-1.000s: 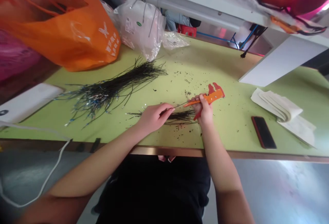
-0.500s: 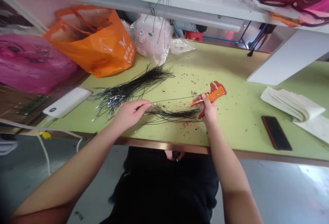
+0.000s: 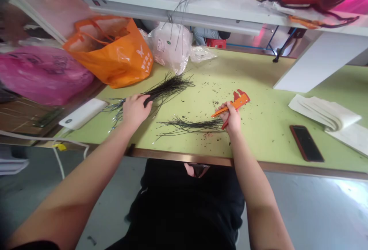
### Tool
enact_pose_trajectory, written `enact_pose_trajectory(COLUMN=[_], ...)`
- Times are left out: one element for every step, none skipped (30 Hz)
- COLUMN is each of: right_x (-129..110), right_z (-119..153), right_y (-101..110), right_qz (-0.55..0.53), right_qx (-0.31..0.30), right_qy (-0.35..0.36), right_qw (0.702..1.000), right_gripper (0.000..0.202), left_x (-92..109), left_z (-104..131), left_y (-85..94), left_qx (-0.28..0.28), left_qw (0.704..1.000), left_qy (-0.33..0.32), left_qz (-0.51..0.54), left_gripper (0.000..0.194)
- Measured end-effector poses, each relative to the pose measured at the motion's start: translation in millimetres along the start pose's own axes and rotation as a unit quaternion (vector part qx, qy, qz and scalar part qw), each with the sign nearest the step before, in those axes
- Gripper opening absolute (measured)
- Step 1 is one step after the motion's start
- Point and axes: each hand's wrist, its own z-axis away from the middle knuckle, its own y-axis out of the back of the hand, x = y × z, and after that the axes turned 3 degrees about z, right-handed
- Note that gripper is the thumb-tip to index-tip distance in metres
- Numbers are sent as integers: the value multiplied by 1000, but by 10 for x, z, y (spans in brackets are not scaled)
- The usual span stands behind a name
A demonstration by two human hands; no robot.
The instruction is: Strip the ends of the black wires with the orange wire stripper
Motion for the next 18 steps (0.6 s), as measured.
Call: enact_pose_trajectory(right_x=[0,0,0,0,0,0,1,1,1,2,3,4,6,8,11,15,18,22], right_z=[-1,-1,0,2,4,7,9,10,11,11,10,8,6,4,2,0,0,1], right_y=[0,-2,-5,-10,-15,-19,-23,-25,-25,-24,-21,-16,-12,-7,-4,-2,-2,-3], right_qz=[0,1,3,6,10,15,19,22,24,24,23,22,22,22,24,27,29,31], right_qx=[0,0,1,2,1,-2,-4,-7,-9,-10,-11,-11,-12,-12,-13,-15,-18,-22], right_qy=[-3,-5,-7,-7,-7,-7,-7,-7,-8,-9,-9,-9,-10,-11,-12,-13,-13,-12], right_qw=[1000,1000,1000,1000,1000,1000,1000,1000,1000,1000,1000,1000,1000,1000,1000,999,999,999], right_gripper=[29,29,30,30,30,30,30,31,31,31,31,31,31,31,31,31,31,31], left_x=[42,104,187,288,404,528,654,777,891,991,1074,1138,1185,1215,1232,1238,1237,1231], left_z=[36,82,138,205,282,365,450,533,608,674,726,765,792,808,816,819,819,819], left_y=[-5,-5,-1,5,10,13,12,8,-2,-15,-33,-53,-75,-98,-120,-139,-156,-170], left_qx=[1,-6,-20,-40,-64,-85,-102,-120,-134,-142,-147,-150,-152,-154,-154,-155,-153,-150], left_qw=[1000,999,997,993,985,975,963,950,939,932,929,927,928,929,931,933,935,937], left_qy=[-13,-34,-65,-105,-147,-190,-233,-271,-302,-320,-330,-335,-334,-331,-326,-320,-314,-309], left_qz=[8,18,33,48,62,77,90,96,96,93,85,75,67,62,60,60,62,65], left_gripper=[50,48,46,44,42,40,38,36,34,32,30,28,26,25,24,24,25,25])
